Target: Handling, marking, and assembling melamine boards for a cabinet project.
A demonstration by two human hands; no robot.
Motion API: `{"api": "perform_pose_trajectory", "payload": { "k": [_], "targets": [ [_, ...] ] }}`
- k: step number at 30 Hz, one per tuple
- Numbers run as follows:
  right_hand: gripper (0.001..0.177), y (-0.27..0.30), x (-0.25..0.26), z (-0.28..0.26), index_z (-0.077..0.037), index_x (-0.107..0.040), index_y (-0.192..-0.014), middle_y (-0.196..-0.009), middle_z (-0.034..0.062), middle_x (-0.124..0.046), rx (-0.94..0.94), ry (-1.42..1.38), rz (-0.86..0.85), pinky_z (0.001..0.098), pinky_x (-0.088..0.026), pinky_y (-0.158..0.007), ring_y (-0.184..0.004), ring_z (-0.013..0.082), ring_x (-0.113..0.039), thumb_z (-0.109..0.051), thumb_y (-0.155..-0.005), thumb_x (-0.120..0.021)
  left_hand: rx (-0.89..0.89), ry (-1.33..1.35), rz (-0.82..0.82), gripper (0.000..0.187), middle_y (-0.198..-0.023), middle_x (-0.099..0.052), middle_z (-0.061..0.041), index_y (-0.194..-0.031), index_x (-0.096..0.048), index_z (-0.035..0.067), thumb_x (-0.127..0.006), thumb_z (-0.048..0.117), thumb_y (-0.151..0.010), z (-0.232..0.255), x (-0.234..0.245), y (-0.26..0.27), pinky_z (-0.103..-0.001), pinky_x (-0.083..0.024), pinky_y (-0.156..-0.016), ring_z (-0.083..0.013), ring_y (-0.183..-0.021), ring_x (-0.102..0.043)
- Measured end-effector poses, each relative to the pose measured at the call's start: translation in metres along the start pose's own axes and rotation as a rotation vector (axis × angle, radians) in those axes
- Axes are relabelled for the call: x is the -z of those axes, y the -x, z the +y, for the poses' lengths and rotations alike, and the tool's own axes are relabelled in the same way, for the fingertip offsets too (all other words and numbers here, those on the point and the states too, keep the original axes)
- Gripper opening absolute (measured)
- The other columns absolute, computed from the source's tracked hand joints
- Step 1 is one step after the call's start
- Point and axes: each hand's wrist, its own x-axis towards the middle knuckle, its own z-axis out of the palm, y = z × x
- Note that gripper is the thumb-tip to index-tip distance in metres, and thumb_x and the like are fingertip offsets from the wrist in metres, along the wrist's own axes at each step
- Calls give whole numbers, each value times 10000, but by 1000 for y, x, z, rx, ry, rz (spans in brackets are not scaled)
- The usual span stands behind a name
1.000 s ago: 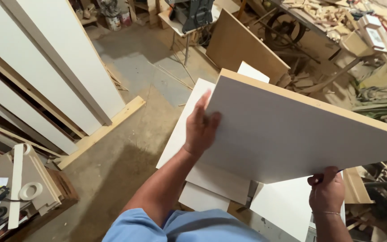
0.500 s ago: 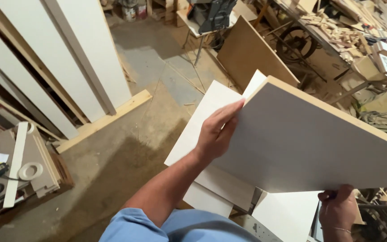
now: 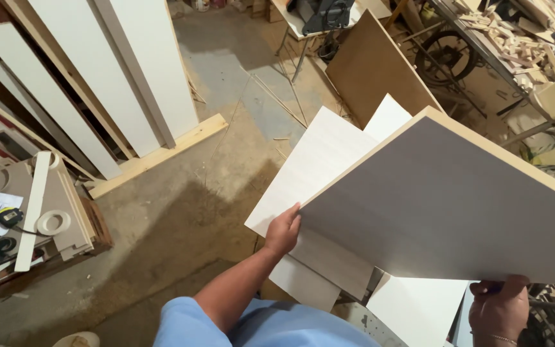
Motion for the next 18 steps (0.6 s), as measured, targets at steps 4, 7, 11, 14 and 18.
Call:
{"api": "perform_pose_trajectory", "payload": {
  "k": [4, 7, 11, 14, 18],
  "targets": [
    [290, 8, 6, 4, 62, -382, -1178, -844, 210, -505, 256, 166, -121, 371, -435, -558, -636, 270, -525, 115, -893, -378, 209, -129, -83, 508, -1514, -568, -48, -1495, -546, 213, -473, 285, -998, -19, 0, -7, -397, -408, -1145, -267, -1394, -516],
    [253, 3, 6, 32, 44, -427, -1072, -888, 187, -550, 238, 168, -75, 376, -439, -595, -733, 266, -563, 135, -843, -484, 148, -164, -40, 511, -1421, -647, -63, -1388, -656, 164, -515, 283, -911, -49, -14, -28, -361, -406, -1152, -257, -1350, -575],
    [187, 12, -5, -69, -151, -388, -854, -690, -5, -356, -26, -316, -43, 232, -239, -454, -589, 73, -335, -22, -916, -268, 117, -245, -94, 542, -1409, -649, -99, -1369, -659, 148, -450, 239, -877, 2, -1, -19, -378, -429, -1118, -307, -1334, -577],
    [303, 7, -7, -34, -221, -360, -813, -704, -39, -347, -206, -521, 19, 257, -242, -496, -607, 72, -306, -319, -1099, -385, 235, -272, -85, 622, -1445, -628, -83, -1507, -529, 208, -475, 266, -890, 65, 6, 4, -419, -449, -1077, -336, -1304, -591],
    [335, 2, -11, 3, -128, -408, -826, -739, 29, -394, -307, -533, 62, 318, -321, -540, -628, 141, -355, -315, -1102, -429, 15, -107, 65, 659, -1514, -569, -78, -1503, -503, 132, -607, 270, -867, 166, 15, 28, -384, -376, -1160, -257, -1424, -495]
  ]
}}
